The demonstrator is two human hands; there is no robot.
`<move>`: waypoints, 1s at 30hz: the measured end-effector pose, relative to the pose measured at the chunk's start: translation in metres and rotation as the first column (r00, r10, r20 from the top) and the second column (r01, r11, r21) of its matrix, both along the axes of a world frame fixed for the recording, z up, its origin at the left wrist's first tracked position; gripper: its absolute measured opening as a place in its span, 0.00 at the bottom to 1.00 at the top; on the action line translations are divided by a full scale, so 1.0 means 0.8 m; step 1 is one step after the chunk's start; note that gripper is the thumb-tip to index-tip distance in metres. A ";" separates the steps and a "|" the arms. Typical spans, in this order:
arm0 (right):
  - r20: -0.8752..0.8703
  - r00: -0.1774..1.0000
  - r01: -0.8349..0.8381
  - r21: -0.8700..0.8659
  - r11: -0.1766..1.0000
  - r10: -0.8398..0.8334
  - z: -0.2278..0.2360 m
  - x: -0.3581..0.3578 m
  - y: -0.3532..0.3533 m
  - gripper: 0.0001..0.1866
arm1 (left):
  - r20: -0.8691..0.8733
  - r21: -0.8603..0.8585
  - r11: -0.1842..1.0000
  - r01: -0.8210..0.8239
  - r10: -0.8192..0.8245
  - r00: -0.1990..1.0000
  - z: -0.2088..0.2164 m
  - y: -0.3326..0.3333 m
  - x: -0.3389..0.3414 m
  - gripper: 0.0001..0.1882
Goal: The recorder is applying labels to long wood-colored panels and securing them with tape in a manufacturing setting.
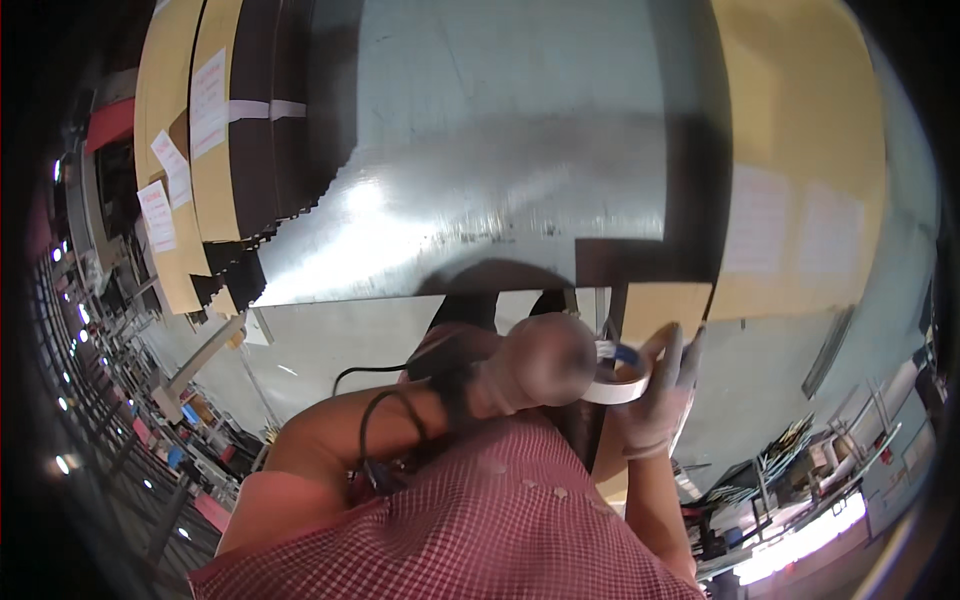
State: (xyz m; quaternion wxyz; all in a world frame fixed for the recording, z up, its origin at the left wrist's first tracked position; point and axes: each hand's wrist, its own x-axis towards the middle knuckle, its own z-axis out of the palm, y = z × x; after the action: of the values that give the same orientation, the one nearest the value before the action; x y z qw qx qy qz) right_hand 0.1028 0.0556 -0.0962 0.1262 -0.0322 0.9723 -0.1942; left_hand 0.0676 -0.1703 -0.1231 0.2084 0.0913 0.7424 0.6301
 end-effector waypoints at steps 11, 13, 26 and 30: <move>0.178 0.909 -0.308 -0.319 0.896 0.376 0.125 -0.102 0.027 0.14 | -0.062 -0.271 0.956 0.114 -0.135 0.989 0.020 0.063 -0.018 0.17; 0.531 0.828 -0.103 -0.168 0.980 0.178 0.117 -0.119 0.070 0.11 | 0.027 -0.291 0.949 0.122 -0.120 0.992 0.020 0.066 -0.012 0.19; 0.546 0.817 0.555 -0.656 0.511 -0.187 -0.003 0.012 0.155 0.20 | 0.673 0.106 0.971 -0.214 0.089 0.735 0.087 0.040 -0.108 0.27; 0.643 0.764 0.601 -0.681 0.420 -0.050 0.044 0.012 0.099 0.25 | 0.343 0.223 0.843 -0.490 0.402 0.849 0.183 -0.060 -0.350 0.27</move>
State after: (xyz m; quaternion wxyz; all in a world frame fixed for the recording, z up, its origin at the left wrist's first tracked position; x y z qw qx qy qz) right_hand 0.1125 0.1345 -0.0608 0.3130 0.1639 0.6490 -0.6738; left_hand -0.2124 -0.2183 0.0230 0.1419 -0.1458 0.6000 0.7737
